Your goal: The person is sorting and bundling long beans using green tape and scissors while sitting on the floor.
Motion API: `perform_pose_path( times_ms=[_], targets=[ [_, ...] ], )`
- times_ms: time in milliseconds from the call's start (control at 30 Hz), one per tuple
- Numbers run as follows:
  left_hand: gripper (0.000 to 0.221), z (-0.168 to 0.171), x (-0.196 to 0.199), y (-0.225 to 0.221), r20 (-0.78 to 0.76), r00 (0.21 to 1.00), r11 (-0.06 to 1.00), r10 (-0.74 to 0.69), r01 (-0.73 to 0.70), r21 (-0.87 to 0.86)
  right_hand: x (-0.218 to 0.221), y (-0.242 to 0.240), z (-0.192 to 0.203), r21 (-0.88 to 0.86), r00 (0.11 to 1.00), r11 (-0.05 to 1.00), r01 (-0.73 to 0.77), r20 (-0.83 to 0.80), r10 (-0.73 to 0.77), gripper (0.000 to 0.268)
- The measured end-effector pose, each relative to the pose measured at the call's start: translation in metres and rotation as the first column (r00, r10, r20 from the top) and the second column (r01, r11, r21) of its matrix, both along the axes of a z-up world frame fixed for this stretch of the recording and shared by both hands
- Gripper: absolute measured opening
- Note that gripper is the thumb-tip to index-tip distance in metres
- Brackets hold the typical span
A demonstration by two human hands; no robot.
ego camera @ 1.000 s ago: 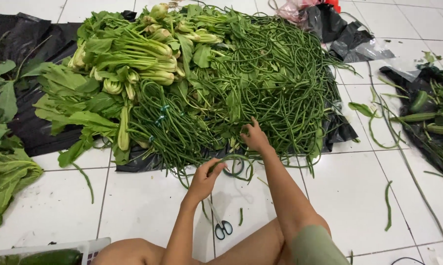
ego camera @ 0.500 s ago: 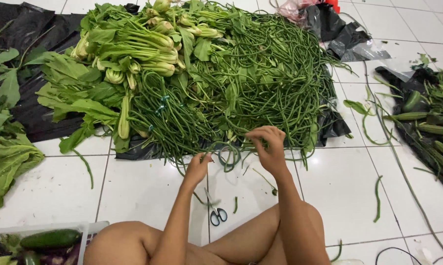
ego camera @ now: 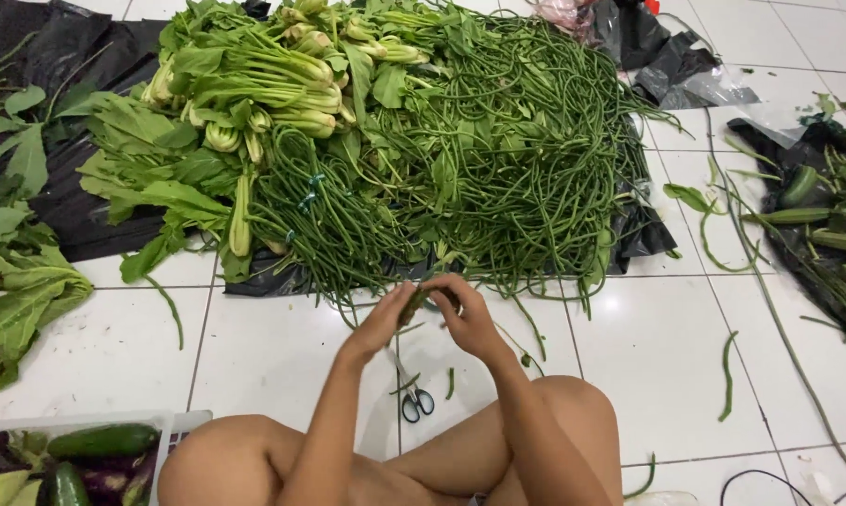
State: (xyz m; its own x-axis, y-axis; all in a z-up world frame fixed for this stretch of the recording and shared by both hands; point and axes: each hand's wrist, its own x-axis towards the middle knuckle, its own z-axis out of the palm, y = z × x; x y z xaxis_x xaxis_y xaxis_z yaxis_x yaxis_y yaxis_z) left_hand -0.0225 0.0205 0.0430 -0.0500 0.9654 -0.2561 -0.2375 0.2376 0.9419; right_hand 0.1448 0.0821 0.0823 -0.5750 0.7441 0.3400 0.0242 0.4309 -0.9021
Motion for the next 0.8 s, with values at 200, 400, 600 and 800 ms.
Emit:
perform_pose_path(
  times_ms=[200, 400, 600, 800],
  targets=[
    [0.05, -0.007, 0.006, 0.004, -0.105, 0.993, 0.995, 0.045, -0.035, 0.096, -0.014, 0.027, -0.006, 0.17, 0.998, 0.984, 0.048, 0.04, -0.056, 0.017],
    [0.045, -0.002, -0.013, 0.007, -0.068, 0.982, 0.984, 0.179, -0.178, 0.017, -0.026, 0.143, -0.058, 0.038, 0.942, 0.942, 0.334, -0.057, -0.332, 0.011],
    [0.034, -0.001, -0.022, 0.006, -0.085, 0.983, 0.987, 0.162, -0.16, 0.027, -0.049, 0.171, -0.056, -0.064, 0.907, 0.963, 0.261, 0.359, -0.222, 0.036],
    [0.02, -0.015, -0.027, 0.009, -0.038, 0.987, 0.98, 0.155, -0.149, 0.13, -0.052, 0.185, -0.074, 0.006, 0.933, 0.956, 0.292, 0.218, -0.286, 0.023]
  ],
)
